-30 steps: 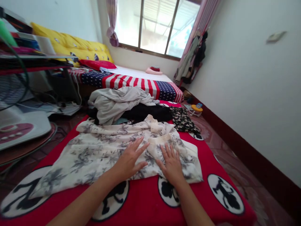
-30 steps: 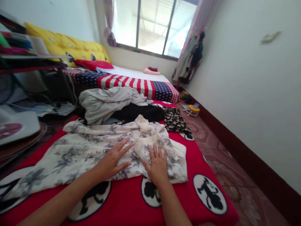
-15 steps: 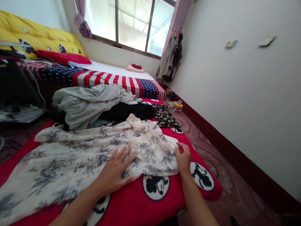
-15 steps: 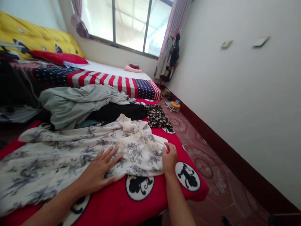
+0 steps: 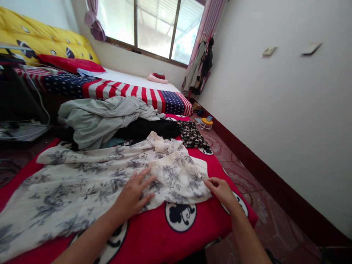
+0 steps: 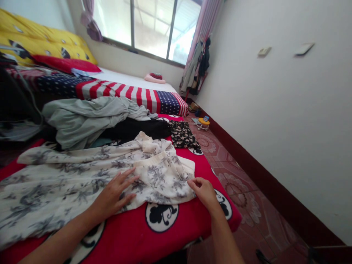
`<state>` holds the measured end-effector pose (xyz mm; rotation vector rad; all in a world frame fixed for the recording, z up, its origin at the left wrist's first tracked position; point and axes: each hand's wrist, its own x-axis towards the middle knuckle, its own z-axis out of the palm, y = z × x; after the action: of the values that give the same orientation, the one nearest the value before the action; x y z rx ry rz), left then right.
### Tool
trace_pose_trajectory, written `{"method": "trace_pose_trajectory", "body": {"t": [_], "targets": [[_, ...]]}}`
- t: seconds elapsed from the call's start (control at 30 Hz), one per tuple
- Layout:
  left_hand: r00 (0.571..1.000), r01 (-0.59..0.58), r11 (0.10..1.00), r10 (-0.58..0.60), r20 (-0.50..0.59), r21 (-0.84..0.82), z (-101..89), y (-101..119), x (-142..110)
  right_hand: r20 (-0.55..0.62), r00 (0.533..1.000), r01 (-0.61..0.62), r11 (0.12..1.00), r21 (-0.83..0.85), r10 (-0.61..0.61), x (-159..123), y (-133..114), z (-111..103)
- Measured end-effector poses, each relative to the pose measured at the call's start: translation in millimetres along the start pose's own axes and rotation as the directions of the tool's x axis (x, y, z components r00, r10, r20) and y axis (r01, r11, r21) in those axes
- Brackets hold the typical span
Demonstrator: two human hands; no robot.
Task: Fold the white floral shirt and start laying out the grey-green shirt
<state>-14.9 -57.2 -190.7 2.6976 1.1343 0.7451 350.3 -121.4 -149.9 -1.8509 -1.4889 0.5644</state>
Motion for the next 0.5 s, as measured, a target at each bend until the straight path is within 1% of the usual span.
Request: {"method": "trace_pose_trajectory", "body": {"t": [0.07,0.13,0.23,0.27,0.3,0.33,0.4,0.43,0.5], "targets": [[0.998,0.033,0.999,-0.033,-0.045,-0.013,0.6,1.7,3.2,0.031,0.999,0.024,0.997,-0.079,-0.021,-6.3,-4.2,0.1],[0.998,0.031,0.999,-0.032,-0.047,-0.013,1.6,2.7,4.8,-0.006,0.998,0.069,0.994,-0.086,-0.07,-10.2,-9.9,0.9],[1.0,0.019,1.0,-0.019,-0.012,0.002,3.2,2.9,4.0,-0.179,0.979,0.098,0.995,0.008,-0.095,-11.8,-17.0,5.5],[1.0,0.02,1.0,-0.02,-0.002,0.007,3.4,3.0,3.2,-0.243,0.966,0.096,0.995,-0.001,-0.094,-11.4,-17.7,8.4],[1.0,0.021,1.0,-0.021,0.005,0.01,3.4,3.4,2.1,-0.292,0.952,0.085,0.995,-0.053,-0.097,-10.5,-17.2,11.9],[1.0,0.021,1.0,-0.021,0.012,0.013,3.1,3.9,0.8,-0.316,0.943,0.068,0.988,-0.137,-0.109,-9.3,-15.7,15.7],[1.0,0.011,1.0,-0.012,0.028,0.013,1.5,5.4,-3.3,-0.297,0.947,0.02,0.946,-0.323,-0.121,-6.2,-10.3,23.1],[0.999,0.004,1.0,-0.004,0.035,0.007,0.3,6.2,-6.0,-0.279,0.954,-0.012,0.92,-0.392,-0.106,-4.7,-7.2,26.1],[0.999,0.0,1.0,0.001,0.033,-0.023,-3.1,7.1,-11.6,-0.264,0.963,-0.066,0.898,-0.436,-0.057,-2.2,-1.4,29.6]]}}
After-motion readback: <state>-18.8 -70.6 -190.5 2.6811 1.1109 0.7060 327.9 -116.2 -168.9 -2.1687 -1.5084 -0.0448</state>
